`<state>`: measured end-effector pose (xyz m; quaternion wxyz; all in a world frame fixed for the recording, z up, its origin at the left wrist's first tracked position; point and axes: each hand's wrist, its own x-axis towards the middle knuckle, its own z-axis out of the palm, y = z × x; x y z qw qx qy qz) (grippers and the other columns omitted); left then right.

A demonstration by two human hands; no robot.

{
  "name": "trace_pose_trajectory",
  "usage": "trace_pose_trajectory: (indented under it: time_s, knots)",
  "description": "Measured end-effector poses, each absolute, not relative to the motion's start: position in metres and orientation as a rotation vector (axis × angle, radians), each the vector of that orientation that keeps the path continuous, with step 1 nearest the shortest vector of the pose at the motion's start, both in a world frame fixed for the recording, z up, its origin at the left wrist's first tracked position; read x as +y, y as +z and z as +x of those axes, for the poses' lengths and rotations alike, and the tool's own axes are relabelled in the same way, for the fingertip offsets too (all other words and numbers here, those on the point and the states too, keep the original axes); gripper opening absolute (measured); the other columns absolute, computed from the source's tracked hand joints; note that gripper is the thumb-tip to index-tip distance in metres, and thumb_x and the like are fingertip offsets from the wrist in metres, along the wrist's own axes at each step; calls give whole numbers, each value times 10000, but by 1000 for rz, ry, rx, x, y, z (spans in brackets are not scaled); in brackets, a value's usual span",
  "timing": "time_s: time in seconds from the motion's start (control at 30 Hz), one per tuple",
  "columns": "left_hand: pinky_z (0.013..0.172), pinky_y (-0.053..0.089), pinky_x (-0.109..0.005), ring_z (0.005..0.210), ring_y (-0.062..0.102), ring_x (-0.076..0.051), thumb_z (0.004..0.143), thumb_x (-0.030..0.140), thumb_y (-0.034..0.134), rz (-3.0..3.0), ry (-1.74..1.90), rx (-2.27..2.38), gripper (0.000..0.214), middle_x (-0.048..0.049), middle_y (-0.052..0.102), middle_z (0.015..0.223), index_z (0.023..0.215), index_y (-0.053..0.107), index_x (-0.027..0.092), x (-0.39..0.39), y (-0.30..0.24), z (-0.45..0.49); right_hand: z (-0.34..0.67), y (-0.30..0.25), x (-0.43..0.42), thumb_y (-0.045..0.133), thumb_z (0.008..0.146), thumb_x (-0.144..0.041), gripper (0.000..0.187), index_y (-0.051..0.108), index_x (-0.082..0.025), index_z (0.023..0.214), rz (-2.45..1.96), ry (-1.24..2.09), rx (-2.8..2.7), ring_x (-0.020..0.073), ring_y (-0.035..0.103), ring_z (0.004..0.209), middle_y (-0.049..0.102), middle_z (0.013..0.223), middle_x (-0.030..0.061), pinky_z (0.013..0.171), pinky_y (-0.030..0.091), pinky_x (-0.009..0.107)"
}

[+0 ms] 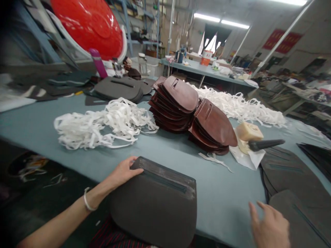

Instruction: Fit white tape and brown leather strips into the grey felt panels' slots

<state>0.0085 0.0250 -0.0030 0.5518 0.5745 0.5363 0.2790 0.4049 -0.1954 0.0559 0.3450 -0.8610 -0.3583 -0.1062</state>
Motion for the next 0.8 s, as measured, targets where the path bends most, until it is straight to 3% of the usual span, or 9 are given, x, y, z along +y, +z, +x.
trace_pose_trajectory:
  time_s: [0.1, 0.2, 0.37, 0.47, 0.57, 0.67, 0.73, 0.8]
  knots:
    - [726, 531, -361, 830, 677, -261, 684, 374, 715, 1147, 573, 1090, 434, -107, 713, 956, 1029, 629, 125, 20, 6, 8, 364, 0, -151, 428, 743, -758, 571, 619, -224, 801, -2268, 64, -1261, 297, 571, 795, 615, 832, 149, 729, 443, 463]
    - [754, 534, -353, 835, 682, -246, 692, 351, 732, 954, 530, 972, 446, -108, 716, 988, 1062, 627, 127, 14, 18, 6, 318, -29, -129, 460, 746, -725, 572, 589, -183, 874, -2242, 5, -1356, 312, 549, 879, 597, 895, 148, 742, 438, 448]
    - [858, 511, -377, 919, 669, -254, 710, 287, 735, 764, 472, 773, 440, -127, 695, 1062, 1100, 610, 130, 4, 26, 4, 310, -25, -127, 659, 663, -590, 497, 492, -207, 932, -2137, 443, -1019, 222, 580, 689, 615, 767, 37, 639, 454, 350]
    - [844, 513, -377, 890, 672, -247, 730, 262, 707, 655, 450, 721, 399, -120, 702, 1021, 1097, 613, 136, -4, 23, 5, 317, -14, -129, 688, 680, -510, 515, 483, -195, 1032, -1877, 840, -858, 217, 628, 728, 675, 815, 36, 676, 475, 337]
    - [812, 520, -363, 813, 672, -220, 724, 231, 689, 568, 436, 665, 326, -70, 709, 911, 1039, 637, 167, -12, 24, 8, 318, -7, -130, 710, 675, -456, 382, 584, -179, 907, -1787, 980, -794, 207, 629, 734, 690, 813, 35, 674, 472, 314]
    - [638, 521, -292, 621, 628, -170, 717, 248, 666, 519, 339, 578, 124, -33, 655, 679, 785, 661, 144, -14, 28, 10, 317, 0, -132, 735, 648, -396, 264, 611, -174, 719, -1794, 995, -733, 170, 586, 629, 651, 664, -6, 597, 439, 276]
    - [556, 489, -259, 554, 589, -147, 722, 259, 651, 532, 283, 561, 143, -32, 620, 618, 664, 637, 130, -12, 30, 9, 318, 7, -133, 739, 636, -358, 237, 625, -165, 713, -1743, 1037, -679, 158, 580, 619, 654, 659, -10, 597, 435, 266]
    - [572, 490, -261, 562, 593, -148, 717, 255, 654, 547, 279, 621, 145, -36, 634, 634, 648, 637, 129, -7, 28, 5, 317, 16, -135, 722, 646, -318, 232, 658, -157, 800, -1627, 1145, -644, 165, 604, 667, 690, 740, 8, 650, 456, 279]
